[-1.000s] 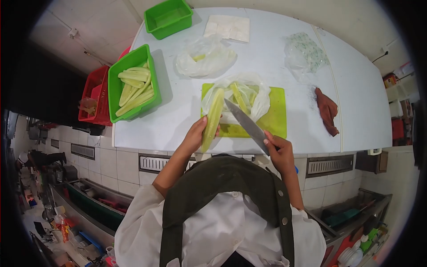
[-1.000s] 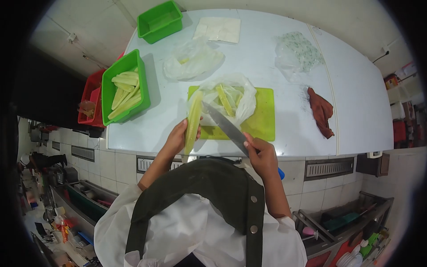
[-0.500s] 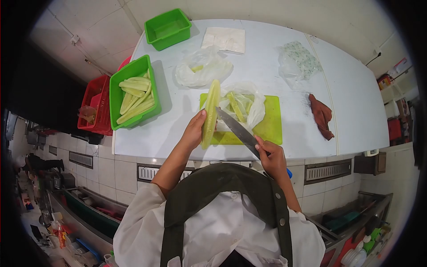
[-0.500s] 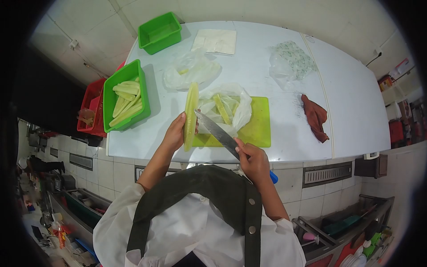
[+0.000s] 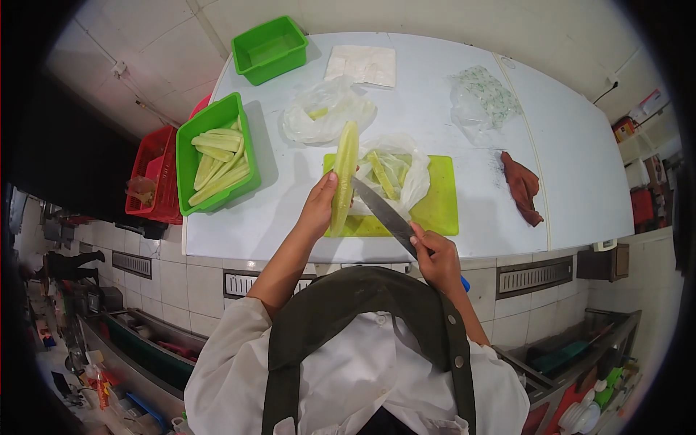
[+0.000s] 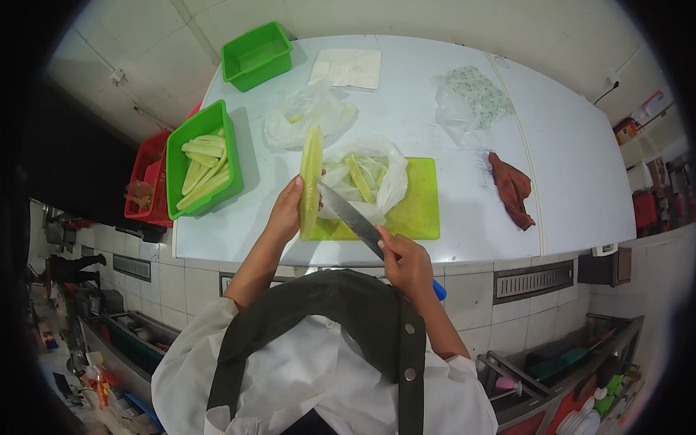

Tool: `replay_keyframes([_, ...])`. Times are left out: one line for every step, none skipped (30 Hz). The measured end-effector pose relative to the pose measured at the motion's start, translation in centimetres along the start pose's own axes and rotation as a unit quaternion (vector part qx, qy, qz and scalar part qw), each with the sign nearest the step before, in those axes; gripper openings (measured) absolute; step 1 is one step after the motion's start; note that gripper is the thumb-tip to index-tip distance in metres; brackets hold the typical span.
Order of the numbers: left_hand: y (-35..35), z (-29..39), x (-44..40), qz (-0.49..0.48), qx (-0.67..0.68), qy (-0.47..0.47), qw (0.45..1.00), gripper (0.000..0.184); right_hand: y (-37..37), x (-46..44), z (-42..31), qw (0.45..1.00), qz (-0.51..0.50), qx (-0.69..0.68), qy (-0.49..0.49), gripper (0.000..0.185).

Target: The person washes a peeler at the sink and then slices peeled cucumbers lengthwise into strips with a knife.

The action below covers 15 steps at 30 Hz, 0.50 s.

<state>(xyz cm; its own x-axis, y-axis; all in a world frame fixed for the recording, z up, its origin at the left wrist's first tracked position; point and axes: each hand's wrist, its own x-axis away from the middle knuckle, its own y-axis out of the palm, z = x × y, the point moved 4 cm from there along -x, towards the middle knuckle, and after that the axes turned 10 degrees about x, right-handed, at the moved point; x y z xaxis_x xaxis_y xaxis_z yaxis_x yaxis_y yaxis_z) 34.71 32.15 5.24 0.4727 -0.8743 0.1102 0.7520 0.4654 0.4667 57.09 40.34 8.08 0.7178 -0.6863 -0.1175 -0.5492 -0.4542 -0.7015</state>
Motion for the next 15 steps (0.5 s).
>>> replay_keyframes([0.0,0.0,-0.1,-0.005,0.001,0.001,1.000,0.047,0.0,0.0,-0.1,1.000,-0.001,0.005,0.003,0.026])
replay_keyframes([-0.1,0.0,-0.1,-0.009,0.003,0.001,1.000,0.047,-0.1,-0.1,-0.2,1.000,-0.002,0.009,0.006,0.026])
replay_keyframes([-0.1,0.0,-0.2,-0.014,0.004,0.003,1.000,0.047,-0.2,-0.2,-0.4,1.000,-0.002,0.019,0.004,0.026])
replay_keyframes([0.0,0.1,-0.3,-0.011,0.010,0.002,1.000,0.047,-0.4,-0.2,-0.5,1.000,-0.002,0.028,0.002,0.026])
replay_keyframes([0.1,0.3,-0.3,-0.009,0.016,0.001,1.000,0.047,-0.5,-0.3,-0.6,0.999,-0.001,0.038,0.000,0.025])
replay_keyframes([0.4,0.4,-0.4,-0.007,0.022,0.001,1.000,0.047,-0.5,-0.3,-0.6,0.999,0.000,0.037,-0.003,0.026])
replay_keyframes([0.6,0.7,-0.5,-0.005,0.027,0.004,1.000,0.048,-0.5,-0.4,-0.5,0.999,0.001,0.036,-0.006,0.026])
replay_keyframes([0.9,0.9,-0.6,-0.002,0.032,0.008,0.999,0.048,-0.5,-0.4,-0.4,0.999,0.002,0.035,-0.009,0.026])
replay_keyframes([1.1,1.1,-0.7,0.000,0.037,0.012,0.999,0.048,-0.4,-0.3,-0.4,0.999,-0.002,0.035,-0.020,0.026])
replay_keyframes([1.2,1.3,-0.9,0.001,0.038,0.017,0.999,0.048,-0.3,-0.3,-0.3,0.999,-0.004,0.036,-0.030,0.026])
replay_keyframes([1.3,1.5,-1.2,0.001,0.040,0.023,0.999,0.048,-0.3,-0.2,-0.3,0.999,-0.007,0.037,-0.039,0.027])
replay_keyframes([1.4,1.7,-1.4,0.002,0.041,0.028,0.999,0.048,-0.2,-0.1,-0.3,0.999,-0.012,0.028,-0.031,0.027])
replay_keyframes([1.6,1.8,-1.7,-0.008,0.052,0.025,0.998,0.048,0.0,-0.1,-0.3,0.999,-0.018,0.019,-0.024,0.028])
replay_keyframes([1.9,2.1,-1.9,-0.017,0.065,0.024,0.997,0.048,0.1,-0.1,-0.2,1.000,-0.024,0.011,-0.017,0.029])
replay_keyframes([2.1,2.2,-2.0,-0.024,0.077,0.021,0.997,0.048,0.2,-0.1,-0.2,0.999,-0.019,0.011,-0.024,0.029])
